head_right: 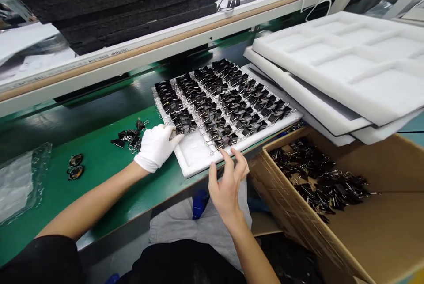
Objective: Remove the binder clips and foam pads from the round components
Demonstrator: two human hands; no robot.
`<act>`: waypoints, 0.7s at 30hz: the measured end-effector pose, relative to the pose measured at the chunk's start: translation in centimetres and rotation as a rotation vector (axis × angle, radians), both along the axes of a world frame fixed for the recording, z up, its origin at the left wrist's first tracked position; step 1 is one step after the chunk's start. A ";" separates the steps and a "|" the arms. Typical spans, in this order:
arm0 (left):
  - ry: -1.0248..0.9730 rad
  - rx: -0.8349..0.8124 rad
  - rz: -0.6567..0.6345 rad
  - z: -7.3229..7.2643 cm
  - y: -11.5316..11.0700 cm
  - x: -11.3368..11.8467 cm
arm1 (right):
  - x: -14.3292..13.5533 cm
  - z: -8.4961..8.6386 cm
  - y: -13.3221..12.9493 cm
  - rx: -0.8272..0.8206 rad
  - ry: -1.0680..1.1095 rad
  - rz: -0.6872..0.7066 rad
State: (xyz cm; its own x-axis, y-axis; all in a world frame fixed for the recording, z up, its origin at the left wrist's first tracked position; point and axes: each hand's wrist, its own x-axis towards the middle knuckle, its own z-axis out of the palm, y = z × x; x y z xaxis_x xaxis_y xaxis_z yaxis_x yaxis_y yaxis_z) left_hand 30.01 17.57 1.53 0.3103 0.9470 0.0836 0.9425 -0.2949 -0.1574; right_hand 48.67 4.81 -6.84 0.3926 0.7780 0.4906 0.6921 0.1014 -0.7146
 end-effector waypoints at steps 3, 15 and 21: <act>0.076 0.067 -0.002 0.3 0.1 -0.1 | 1.8 -2.0 -4.0 -0.030 -0.083 -0.067; 0.126 0.137 -0.778 3.4 -2.1 5.7 | 5.6 -18.4 -28.4 -1.333 0.298 -0.707; 0.088 0.040 -1.057 0.7 -4.1 10.9 | 8.6 -25.3 -29.1 -1.441 0.661 -0.638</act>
